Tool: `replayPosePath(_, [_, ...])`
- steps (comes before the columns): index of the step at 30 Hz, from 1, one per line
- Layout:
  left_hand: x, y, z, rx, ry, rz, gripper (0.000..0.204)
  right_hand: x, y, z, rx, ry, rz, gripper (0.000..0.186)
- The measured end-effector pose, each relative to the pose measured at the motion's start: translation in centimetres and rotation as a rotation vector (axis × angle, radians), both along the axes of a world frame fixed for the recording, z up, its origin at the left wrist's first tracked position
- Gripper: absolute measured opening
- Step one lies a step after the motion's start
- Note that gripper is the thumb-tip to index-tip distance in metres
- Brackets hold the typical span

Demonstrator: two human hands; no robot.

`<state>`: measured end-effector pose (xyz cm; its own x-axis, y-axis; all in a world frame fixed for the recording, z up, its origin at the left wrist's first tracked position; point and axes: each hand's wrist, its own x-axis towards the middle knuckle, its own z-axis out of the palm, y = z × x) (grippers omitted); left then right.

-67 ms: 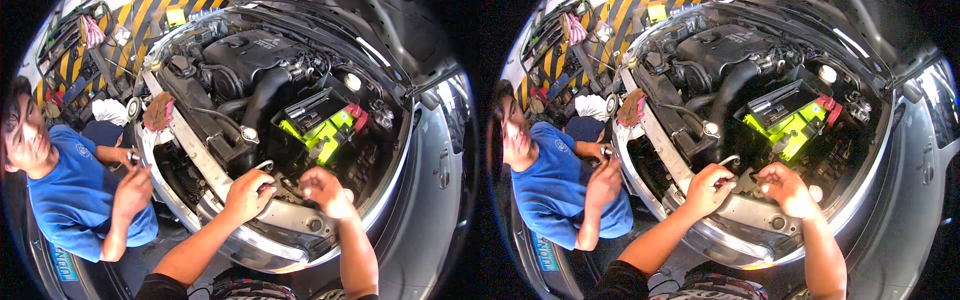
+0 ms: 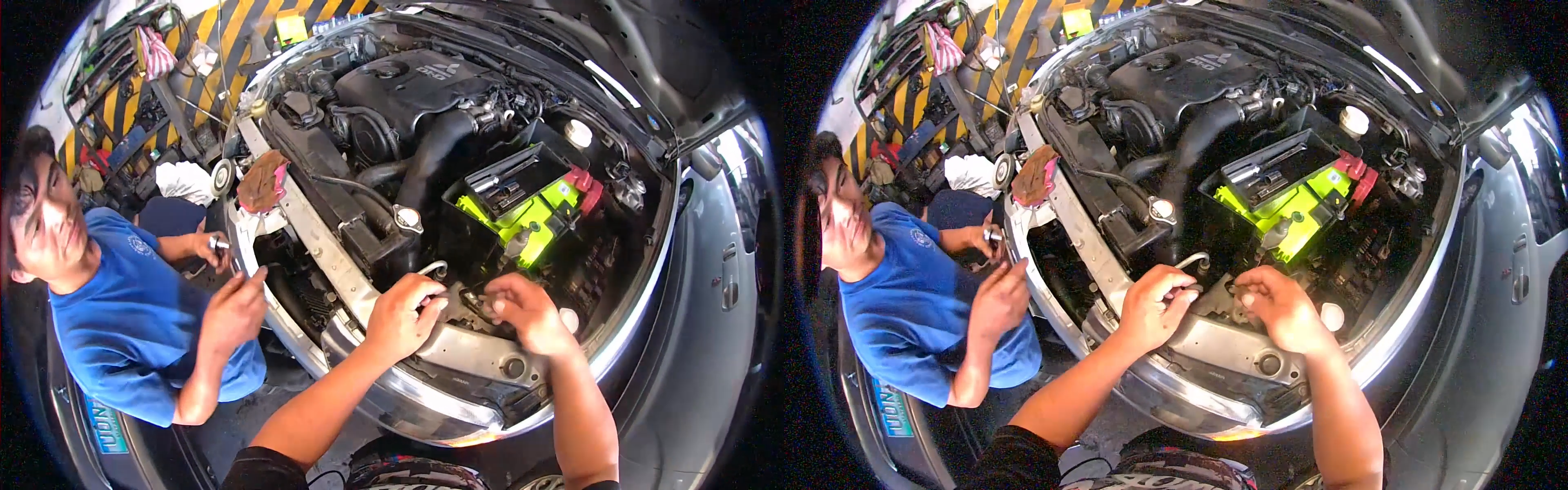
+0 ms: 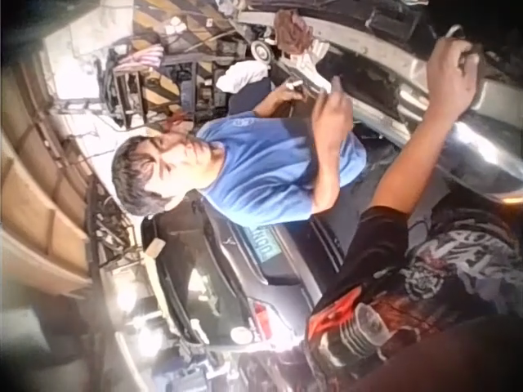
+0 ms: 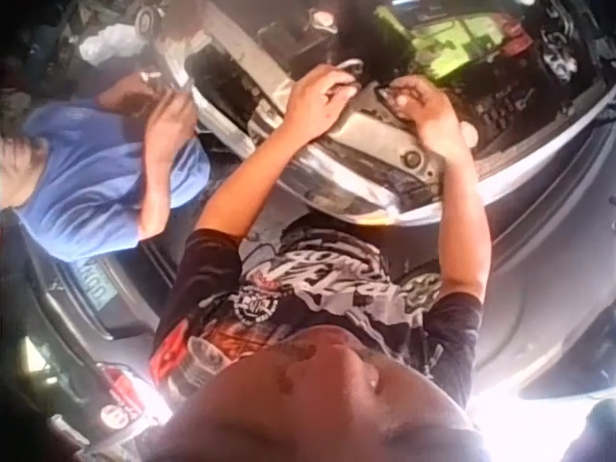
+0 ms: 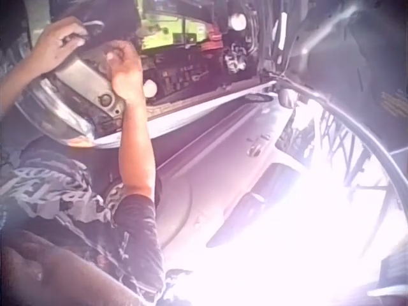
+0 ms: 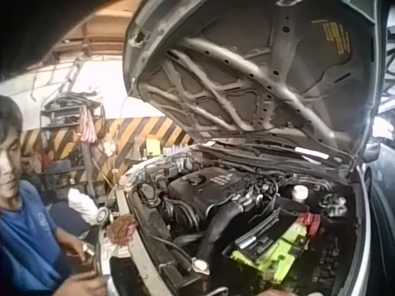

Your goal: The recorder and several other mechanics are performing maintenance and repairs on a vehicle's engine and radiator.

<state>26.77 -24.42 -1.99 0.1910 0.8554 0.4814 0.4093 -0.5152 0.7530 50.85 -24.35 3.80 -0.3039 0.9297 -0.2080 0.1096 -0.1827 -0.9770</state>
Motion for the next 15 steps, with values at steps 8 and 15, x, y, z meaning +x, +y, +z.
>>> replayPosePath(8, [0.4, -0.3, -0.8, -0.037, -0.295, 0.383, 0.02, -3.8, 6.9, -2.1, -0.033, 0.064, 0.216, 0.026])
replayPosePath(15, [-0.3, -2.1, 0.0, -0.173, -0.452, 0.548, 0.019, -5.3, 10.8, -3.2, -0.391, 0.192, 0.267, 0.017])
